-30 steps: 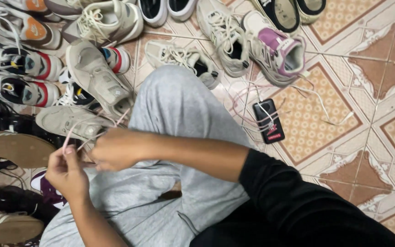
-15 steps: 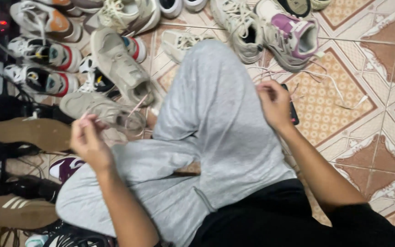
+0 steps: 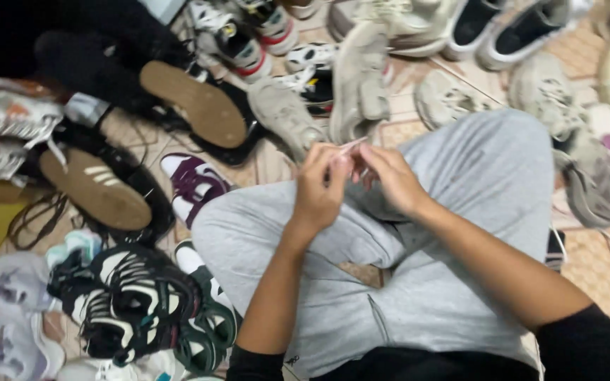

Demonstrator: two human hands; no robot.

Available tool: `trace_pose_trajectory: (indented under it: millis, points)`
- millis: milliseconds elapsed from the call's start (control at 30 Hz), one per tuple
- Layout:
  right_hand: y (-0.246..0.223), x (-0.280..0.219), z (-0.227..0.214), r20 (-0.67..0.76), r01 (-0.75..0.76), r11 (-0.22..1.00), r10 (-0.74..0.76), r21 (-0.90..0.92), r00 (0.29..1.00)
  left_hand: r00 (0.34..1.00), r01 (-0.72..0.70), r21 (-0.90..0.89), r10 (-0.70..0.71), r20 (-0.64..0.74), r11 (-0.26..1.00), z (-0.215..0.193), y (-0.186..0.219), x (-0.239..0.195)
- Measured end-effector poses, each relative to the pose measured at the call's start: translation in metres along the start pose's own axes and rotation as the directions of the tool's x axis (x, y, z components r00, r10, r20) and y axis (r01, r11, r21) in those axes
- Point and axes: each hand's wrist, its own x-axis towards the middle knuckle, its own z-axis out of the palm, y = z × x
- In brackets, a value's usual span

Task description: The person sits on the floor surrounded by various shoes and laces a beige sneaker with pink shoelaces. They thread the laces through the eyelets, pull them tight, and tie a knot.

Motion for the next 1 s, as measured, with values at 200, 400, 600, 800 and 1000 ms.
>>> trace_pose_trajectory:
  millis: [200,400,600,800,1000]
  points:
    - [-0.021,0.056,0.025,0.006,0.017,0.992,-0.017,-0.121,1.000,1.000,0.013,0.065,-0.011,-0.029,0.998,-0.008,0.011,0.001]
    - [-0.027,0.068,-0.013,-0.030,0.001,0.963,0.007,0.270,1.000,0.978,0.162,0.183,-0.183,0.102,0.970,-0.008,0.003,0.006]
    - [-0.026,0.076,-0.064,-0.096,-0.026,0.859,0.088,0.511,0.992,0.927,0.214,0.320,-0.295,0.231,0.923,-0.002,-0.003,0.013]
    - [-0.063,0.073,-0.094,-0.217,0.128,0.809,0.000,0.573,0.976,0.889,0.227,0.454,-0.374,0.266,0.862,0.002,-0.006,0.004]
    - [-0.065,0.067,-0.133,-0.408,0.284,0.831,-0.076,0.479,0.910,0.848,0.267,0.553,-0.465,0.255,0.789,-0.007,-0.016,-0.003]
